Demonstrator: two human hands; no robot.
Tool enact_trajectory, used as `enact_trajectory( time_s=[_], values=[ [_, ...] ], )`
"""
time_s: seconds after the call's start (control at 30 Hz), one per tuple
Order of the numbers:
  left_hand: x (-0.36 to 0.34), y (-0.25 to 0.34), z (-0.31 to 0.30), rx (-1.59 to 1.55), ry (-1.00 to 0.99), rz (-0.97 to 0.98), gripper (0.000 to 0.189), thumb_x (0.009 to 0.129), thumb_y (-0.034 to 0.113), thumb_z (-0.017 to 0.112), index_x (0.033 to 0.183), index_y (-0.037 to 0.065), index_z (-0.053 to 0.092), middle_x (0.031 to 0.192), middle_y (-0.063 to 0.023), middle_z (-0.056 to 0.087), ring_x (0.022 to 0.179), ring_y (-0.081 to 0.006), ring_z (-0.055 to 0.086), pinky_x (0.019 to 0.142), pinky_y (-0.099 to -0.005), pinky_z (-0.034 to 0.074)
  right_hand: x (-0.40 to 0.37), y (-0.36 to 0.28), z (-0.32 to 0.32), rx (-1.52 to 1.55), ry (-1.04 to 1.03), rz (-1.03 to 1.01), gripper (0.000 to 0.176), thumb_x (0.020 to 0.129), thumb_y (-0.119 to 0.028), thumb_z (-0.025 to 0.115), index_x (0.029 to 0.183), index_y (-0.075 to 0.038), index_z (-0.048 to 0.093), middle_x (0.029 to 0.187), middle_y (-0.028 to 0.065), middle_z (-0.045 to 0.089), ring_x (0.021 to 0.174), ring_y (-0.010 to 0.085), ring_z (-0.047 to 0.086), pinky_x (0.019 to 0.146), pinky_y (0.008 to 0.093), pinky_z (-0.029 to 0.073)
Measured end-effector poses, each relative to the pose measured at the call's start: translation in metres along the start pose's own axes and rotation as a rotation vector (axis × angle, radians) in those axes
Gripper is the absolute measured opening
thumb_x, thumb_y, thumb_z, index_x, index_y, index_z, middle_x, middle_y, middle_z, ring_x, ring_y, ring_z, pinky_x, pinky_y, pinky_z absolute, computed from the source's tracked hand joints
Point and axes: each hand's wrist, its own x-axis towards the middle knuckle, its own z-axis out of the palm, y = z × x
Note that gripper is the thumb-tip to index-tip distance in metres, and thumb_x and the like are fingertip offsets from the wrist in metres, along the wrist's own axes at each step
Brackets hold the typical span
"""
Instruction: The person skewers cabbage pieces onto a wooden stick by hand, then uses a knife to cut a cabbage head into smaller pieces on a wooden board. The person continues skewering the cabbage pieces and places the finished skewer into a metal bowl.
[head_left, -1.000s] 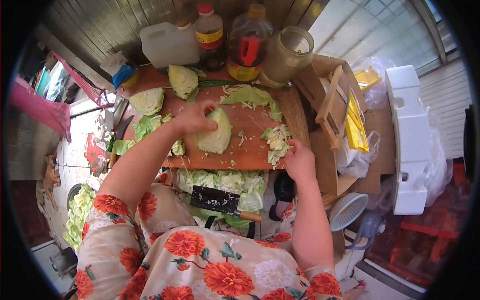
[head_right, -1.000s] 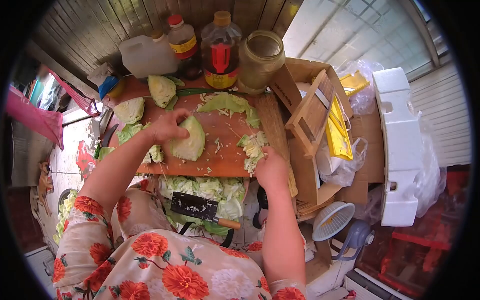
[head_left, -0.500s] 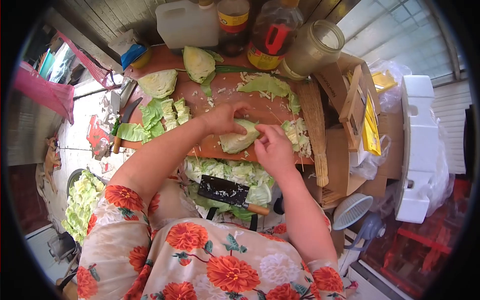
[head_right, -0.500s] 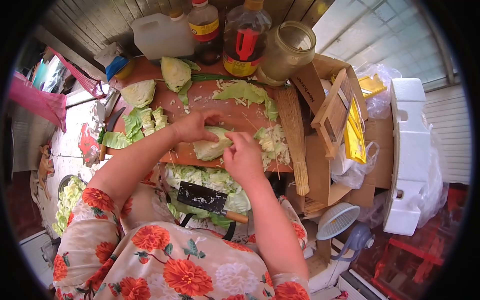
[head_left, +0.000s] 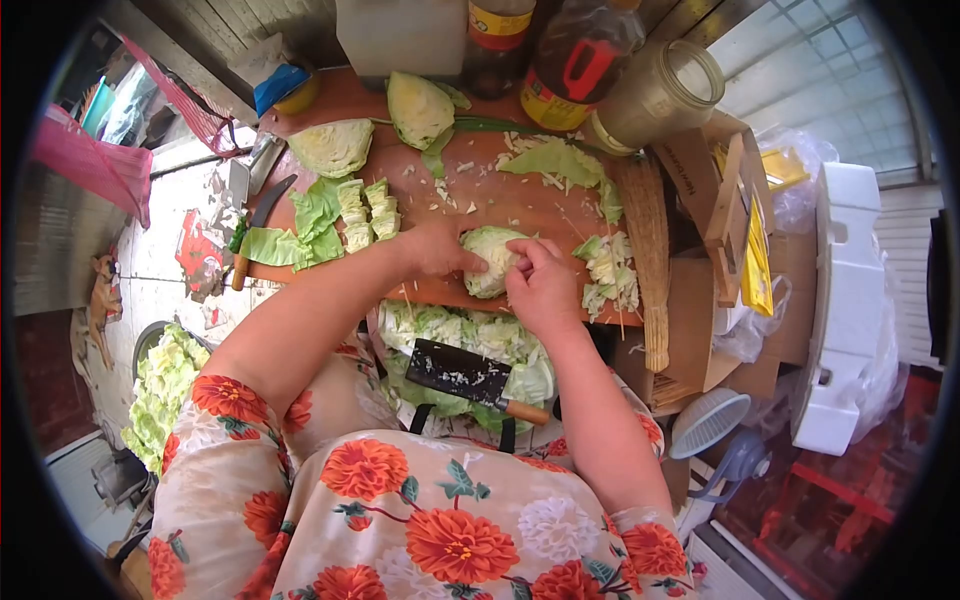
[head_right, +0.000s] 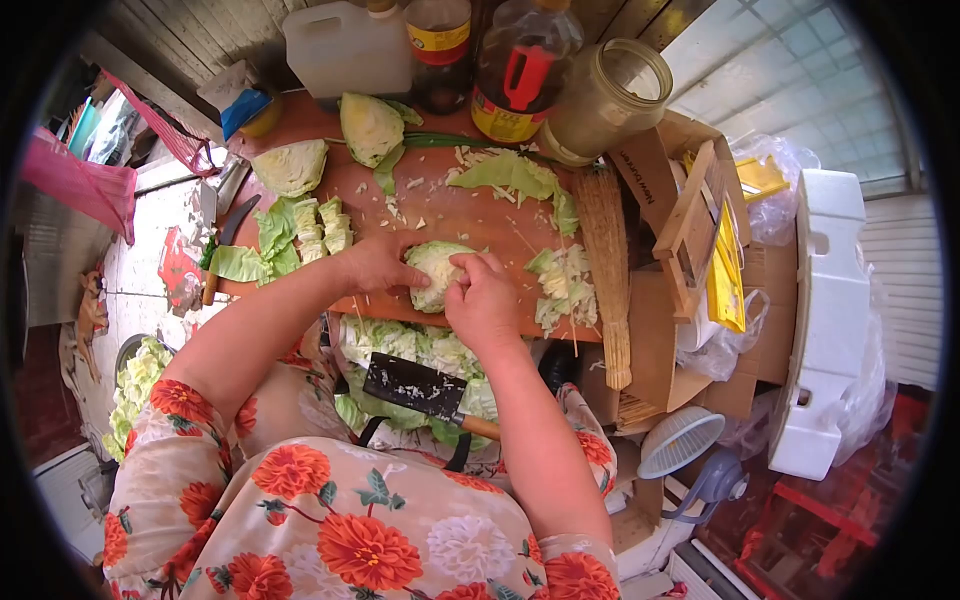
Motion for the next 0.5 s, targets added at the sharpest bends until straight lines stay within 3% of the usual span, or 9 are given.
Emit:
enact_trajectory(
  time_s=[0.07,0.17,0.27,0.43,0.5],
  values=[
    [-0.0021,0.0012,0.0056,0.036,-0.041,-0.037,0.066,0.076,0.013,0.077,0.134,0.005,0.046,0.103,-0.0106,0.064,0.079,-0.0161,0.062,0.067,-0.0309,0.053,0.0015,0.0026,-0.0008,-0.009,-0.010,0.022,0.027,0.072,-0.007,0.062,0.100,-0.003,0.064,0.092,0.0111,0.059,0.078,0.0242,0.060,0.071,0.0357,0.051],
    [-0.0035,-0.0011,0.0076,0.050,-0.002,0.069,0.063,0.077,0.010,0.075,0.134,0.006,0.047,0.096,-0.0104,0.065,0.070,-0.0156,0.062,0.061,-0.0285,0.052,0.0029,0.0038,-0.0032,-0.015,-0.040,0.051,0.031,0.071,-0.011,0.066,0.101,-0.003,0.063,0.093,0.0104,0.058,0.080,0.0235,0.059,0.073,0.0349,0.051],
    [-0.0024,-0.0049,0.0100,0.146,0.068,0.129,0.061,0.077,0.011,0.075,0.132,0.004,0.048,0.098,-0.0112,0.066,0.074,-0.0153,0.062,0.064,-0.0290,0.052,0.0032,-0.0021,-0.0058,-0.044,-0.071,0.043,0.035,0.070,-0.015,0.071,0.102,-0.003,0.062,0.095,0.0102,0.058,0.082,0.0236,0.059,0.075,0.0350,0.050],
    [-0.0068,0.0008,0.0107,0.265,0.117,0.137,0.063,0.072,0.017,0.077,0.128,0.002,0.051,0.108,-0.0169,0.065,0.096,-0.0252,0.063,0.084,-0.0328,0.050,0.0042,-0.0036,-0.0045,-0.103,-0.075,0.031,0.040,0.069,-0.020,0.074,0.103,-0.003,0.061,0.096,0.0104,0.057,0.084,0.0241,0.059,0.076,0.0352,0.050],
    [-0.0088,0.0043,0.0098,0.266,0.113,0.125,0.063,0.072,0.018,0.077,0.127,0.002,0.051,0.110,-0.0174,0.064,0.100,-0.0265,0.062,0.086,-0.0329,0.048,0.0050,-0.0049,-0.0051,-0.116,-0.074,0.041,0.040,0.068,-0.018,0.073,0.103,-0.003,0.061,0.095,0.0105,0.057,0.084,0.0246,0.058,0.077,0.0355,0.050]
  ],
)
